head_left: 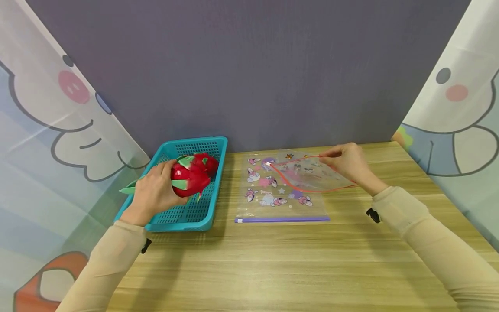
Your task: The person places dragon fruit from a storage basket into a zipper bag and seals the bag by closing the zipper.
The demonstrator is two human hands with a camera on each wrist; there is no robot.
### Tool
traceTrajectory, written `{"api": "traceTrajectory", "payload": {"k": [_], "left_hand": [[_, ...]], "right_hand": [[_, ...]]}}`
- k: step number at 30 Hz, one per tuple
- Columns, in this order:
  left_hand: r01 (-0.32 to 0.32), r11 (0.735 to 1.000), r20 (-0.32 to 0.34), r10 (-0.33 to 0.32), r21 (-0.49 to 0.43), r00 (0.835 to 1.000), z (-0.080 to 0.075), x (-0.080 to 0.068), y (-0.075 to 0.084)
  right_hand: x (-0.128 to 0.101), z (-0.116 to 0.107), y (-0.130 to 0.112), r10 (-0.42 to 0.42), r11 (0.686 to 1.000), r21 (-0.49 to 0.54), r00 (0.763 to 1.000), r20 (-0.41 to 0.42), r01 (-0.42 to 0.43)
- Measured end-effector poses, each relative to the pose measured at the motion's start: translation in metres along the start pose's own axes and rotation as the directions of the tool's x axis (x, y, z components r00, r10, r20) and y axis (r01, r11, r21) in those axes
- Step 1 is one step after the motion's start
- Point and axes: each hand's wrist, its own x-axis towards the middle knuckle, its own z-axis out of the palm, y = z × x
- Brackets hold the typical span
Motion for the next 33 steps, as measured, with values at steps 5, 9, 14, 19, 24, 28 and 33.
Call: {"api": "traceTrajectory", "payload": {"k": [5,9,14,19,24,28,33], "left_hand": [[0.060,0.998,-0.036,-0.061,-0.026,0.997,-0.016,0.009,0.017],[0.041,0.998,-0.050,-0.043,-0.044,0.998,-0.029,0.016,0.035],[-0.059,0.998,-0.092,0.056,-0.028,0.994,-0.033,0.022,0.058],[-0.114,0.993,-0.130,0.111,-0.013,0.985,-0.032,0.024,0.079],[-0.125,0.992,-0.121,0.120,-0.032,0.985,-0.032,0.024,0.096],[-0.126,0.990,-0.134,0.118,-0.055,0.984,-0.030,0.024,0.106],[-0.142,0.989,-0.125,0.136,-0.043,0.983,-0.024,0.024,0.119]], "right_hand": [[0.002,0.000,0.000,0.000,1.000,0.005,1.000,0.003,0.000],[0.003,0.000,0.000,-0.013,1.000,0.012,1.000,-0.011,0.013],[0.004,0.001,-0.001,-0.013,1.000,0.017,1.000,-0.011,0.014],[0.004,0.001,-0.002,0.004,1.000,0.028,1.000,0.002,-0.005],[0.005,0.004,-0.004,0.019,0.999,0.031,1.000,-0.002,-0.019],[0.006,0.007,-0.006,0.014,0.999,0.034,1.000,-0.004,-0.014],[0.007,0.010,-0.010,0.021,0.999,0.037,1.000,-0.017,-0.021]]}}
